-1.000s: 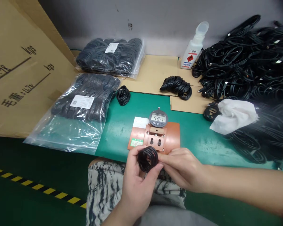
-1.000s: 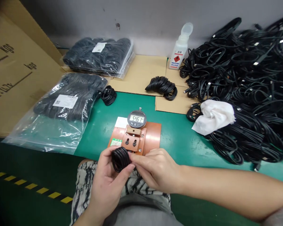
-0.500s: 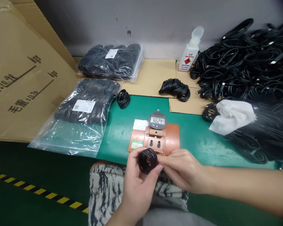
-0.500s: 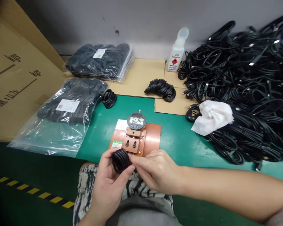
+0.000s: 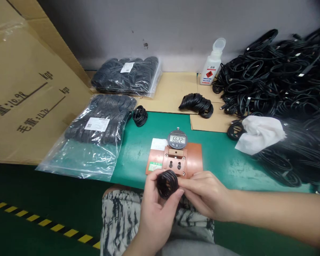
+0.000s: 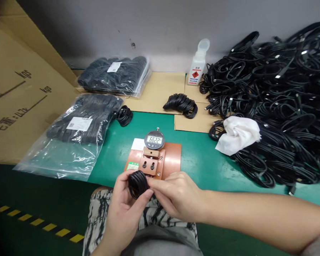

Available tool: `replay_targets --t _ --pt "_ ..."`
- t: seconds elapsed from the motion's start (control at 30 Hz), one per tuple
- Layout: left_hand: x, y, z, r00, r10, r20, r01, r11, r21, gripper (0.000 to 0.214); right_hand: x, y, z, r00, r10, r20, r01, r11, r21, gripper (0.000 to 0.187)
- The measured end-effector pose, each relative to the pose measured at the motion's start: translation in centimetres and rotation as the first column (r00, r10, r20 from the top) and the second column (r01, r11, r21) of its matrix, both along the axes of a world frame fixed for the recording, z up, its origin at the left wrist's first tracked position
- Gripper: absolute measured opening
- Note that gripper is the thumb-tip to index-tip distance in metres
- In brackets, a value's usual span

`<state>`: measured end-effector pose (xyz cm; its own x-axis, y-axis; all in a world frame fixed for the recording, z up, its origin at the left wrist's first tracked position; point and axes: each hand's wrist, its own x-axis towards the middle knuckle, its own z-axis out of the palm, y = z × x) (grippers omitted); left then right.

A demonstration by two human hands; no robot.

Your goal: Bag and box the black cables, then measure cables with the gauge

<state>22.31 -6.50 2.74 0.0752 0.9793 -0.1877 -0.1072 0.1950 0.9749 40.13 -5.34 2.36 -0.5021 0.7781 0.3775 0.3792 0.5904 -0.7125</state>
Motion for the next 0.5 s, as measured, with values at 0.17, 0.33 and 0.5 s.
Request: replay_targets --t 0.17,0.33,0.5 --pt "-0.2 -0.6 0.4 1.000 0.023 0.013 -0.023 0.998 -0.050 0.041 0.0 -0.2 -0.7 0.986 -0.009 -0.166 0.032 0.991 0.133 0.036" --pt "0.4 -1.6 1.1 0.987 0.151 0.056 -0.144 0.983 -0.116 0.047 -0.1 -0.1 -0.4 0.969 0.004 -0.247 0.018 0.996 0.086 0.036" --pt "0.8 -2.1 1.6 0.987 0.137 0.087 -0.121 0.978 -0.171 0.048 0.0 0.0 -0.1 0.947 0.090 -0.309 -0.086 0.996 0.028 0.037"
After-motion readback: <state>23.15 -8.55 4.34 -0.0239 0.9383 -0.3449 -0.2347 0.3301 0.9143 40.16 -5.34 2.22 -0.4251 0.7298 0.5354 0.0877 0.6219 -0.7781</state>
